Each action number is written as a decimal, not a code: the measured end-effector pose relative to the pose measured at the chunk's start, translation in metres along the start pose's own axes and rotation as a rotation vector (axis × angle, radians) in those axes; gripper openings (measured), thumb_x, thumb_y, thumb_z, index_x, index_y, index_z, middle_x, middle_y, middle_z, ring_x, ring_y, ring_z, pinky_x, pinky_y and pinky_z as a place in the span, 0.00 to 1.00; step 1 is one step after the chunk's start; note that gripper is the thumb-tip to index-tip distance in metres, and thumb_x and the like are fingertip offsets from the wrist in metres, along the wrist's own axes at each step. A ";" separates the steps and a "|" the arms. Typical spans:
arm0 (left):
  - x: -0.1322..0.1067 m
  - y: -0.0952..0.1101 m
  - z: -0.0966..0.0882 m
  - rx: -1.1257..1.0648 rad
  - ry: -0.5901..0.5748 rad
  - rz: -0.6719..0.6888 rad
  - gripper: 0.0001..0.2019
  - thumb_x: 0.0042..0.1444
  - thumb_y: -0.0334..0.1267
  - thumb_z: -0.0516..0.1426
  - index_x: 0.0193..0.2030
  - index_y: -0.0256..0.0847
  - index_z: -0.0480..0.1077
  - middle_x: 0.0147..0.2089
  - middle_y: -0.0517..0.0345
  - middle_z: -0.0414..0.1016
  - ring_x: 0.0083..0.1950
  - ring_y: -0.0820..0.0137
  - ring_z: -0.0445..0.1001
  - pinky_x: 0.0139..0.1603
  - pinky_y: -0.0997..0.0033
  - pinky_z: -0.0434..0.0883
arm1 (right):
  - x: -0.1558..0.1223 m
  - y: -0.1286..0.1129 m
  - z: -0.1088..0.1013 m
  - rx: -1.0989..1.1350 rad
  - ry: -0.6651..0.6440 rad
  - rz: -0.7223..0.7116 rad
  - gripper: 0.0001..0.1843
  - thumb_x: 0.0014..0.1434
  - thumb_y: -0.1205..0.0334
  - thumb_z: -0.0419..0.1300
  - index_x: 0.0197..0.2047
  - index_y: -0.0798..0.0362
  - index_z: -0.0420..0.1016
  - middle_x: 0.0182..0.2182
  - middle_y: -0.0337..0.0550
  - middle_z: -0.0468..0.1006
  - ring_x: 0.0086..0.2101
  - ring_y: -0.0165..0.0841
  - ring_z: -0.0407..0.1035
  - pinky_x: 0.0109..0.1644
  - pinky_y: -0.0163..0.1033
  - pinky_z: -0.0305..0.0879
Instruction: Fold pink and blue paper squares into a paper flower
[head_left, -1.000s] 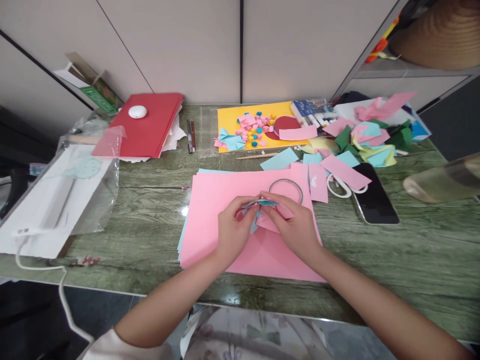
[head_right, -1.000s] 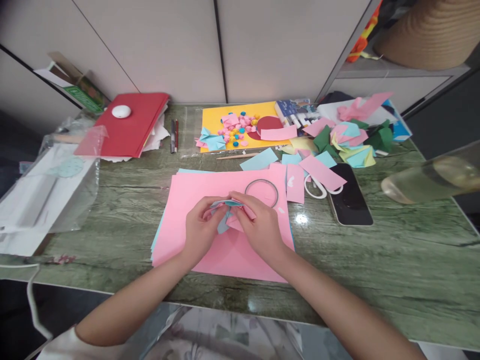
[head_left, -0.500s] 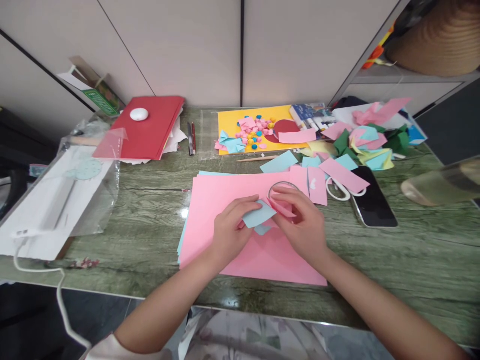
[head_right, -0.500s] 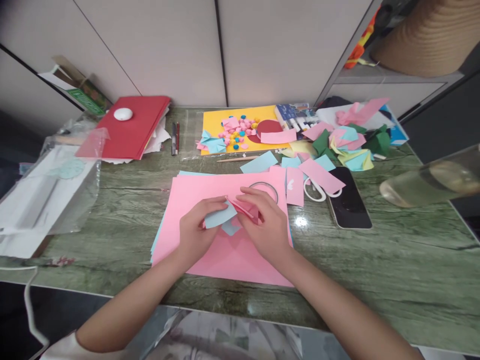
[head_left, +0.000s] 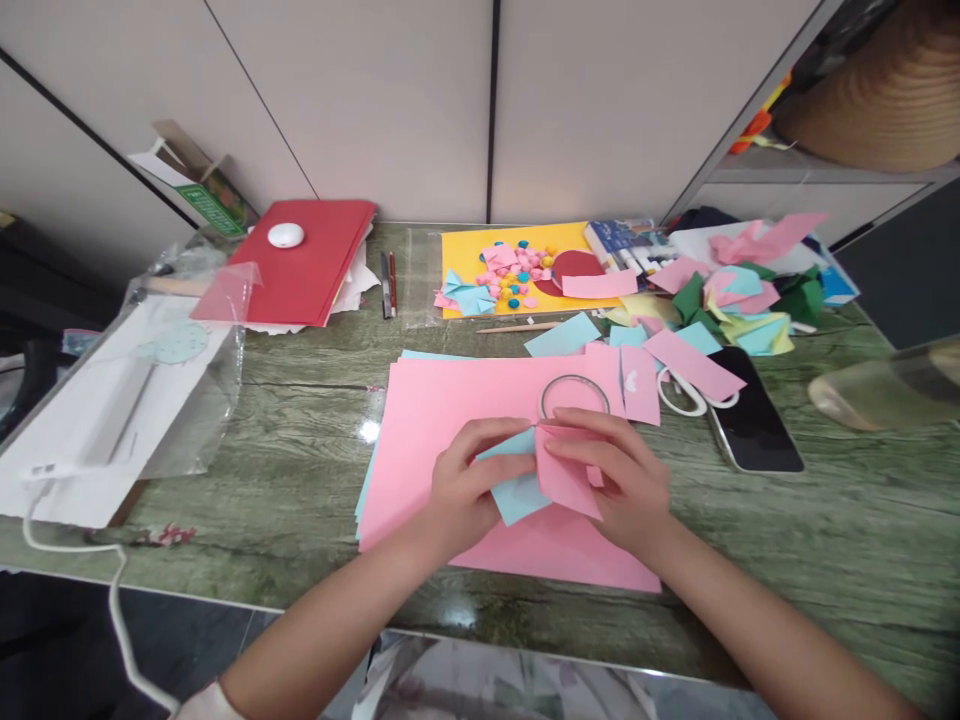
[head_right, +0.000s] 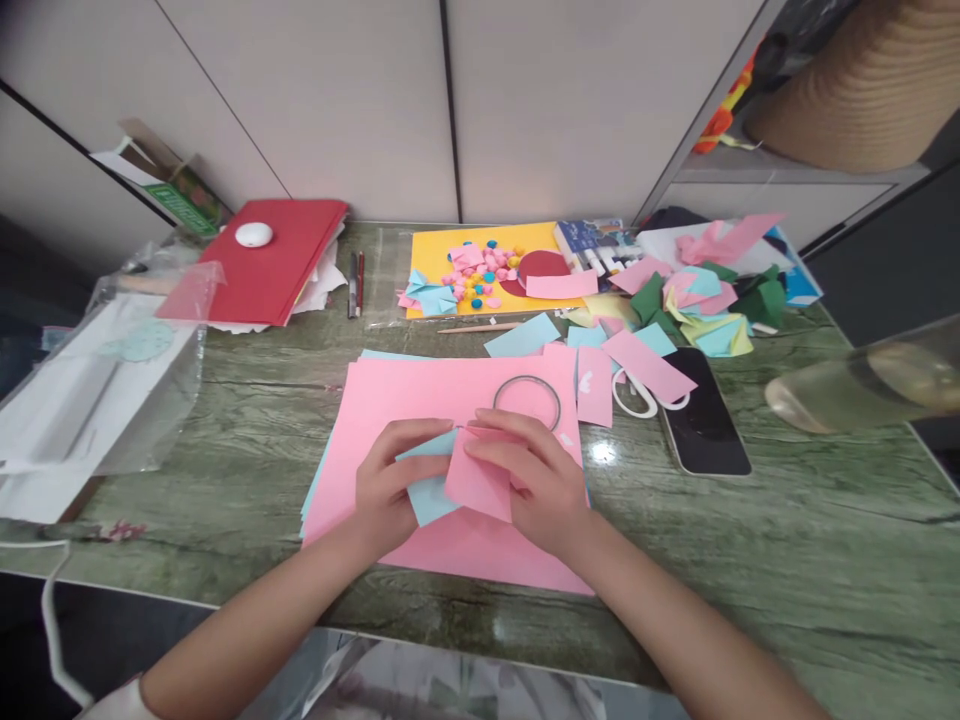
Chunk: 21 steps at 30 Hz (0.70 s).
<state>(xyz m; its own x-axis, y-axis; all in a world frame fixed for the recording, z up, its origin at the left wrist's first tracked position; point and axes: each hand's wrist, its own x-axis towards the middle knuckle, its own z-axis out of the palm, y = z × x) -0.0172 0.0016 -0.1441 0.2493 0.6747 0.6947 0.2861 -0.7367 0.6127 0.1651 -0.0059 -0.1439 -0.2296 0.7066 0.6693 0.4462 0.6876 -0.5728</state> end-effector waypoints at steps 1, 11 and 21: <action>-0.001 0.000 0.001 -0.018 0.002 -0.006 0.12 0.50 0.29 0.59 0.42 0.45 0.70 0.48 0.51 0.72 0.48 0.68 0.72 0.43 0.69 0.74 | 0.000 0.001 -0.001 -0.004 0.014 -0.018 0.26 0.49 0.79 0.59 0.49 0.46 0.70 0.49 0.45 0.71 0.47 0.37 0.68 0.47 0.44 0.69; -0.009 -0.004 0.009 -0.145 0.106 -0.363 0.12 0.44 0.29 0.63 0.37 0.42 0.69 0.43 0.51 0.78 0.43 0.65 0.77 0.43 0.66 0.74 | -0.004 0.006 0.012 0.005 0.095 0.097 0.24 0.50 0.80 0.58 0.46 0.46 0.72 0.43 0.44 0.74 0.43 0.35 0.70 0.43 0.41 0.70; 0.000 -0.007 0.013 -0.139 -0.013 -0.647 0.09 0.47 0.28 0.57 0.37 0.40 0.70 0.38 0.56 0.77 0.40 0.68 0.75 0.39 0.70 0.71 | 0.002 0.008 0.021 -0.040 -0.076 0.434 0.13 0.51 0.68 0.56 0.42 0.50 0.72 0.39 0.42 0.77 0.39 0.35 0.71 0.43 0.40 0.68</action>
<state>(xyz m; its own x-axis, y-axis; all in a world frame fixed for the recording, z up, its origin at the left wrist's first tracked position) -0.0074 0.0069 -0.1531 0.0791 0.9829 0.1663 0.2603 -0.1814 0.9483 0.1503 0.0047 -0.1571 -0.0760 0.9397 0.3336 0.5478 0.3189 -0.7734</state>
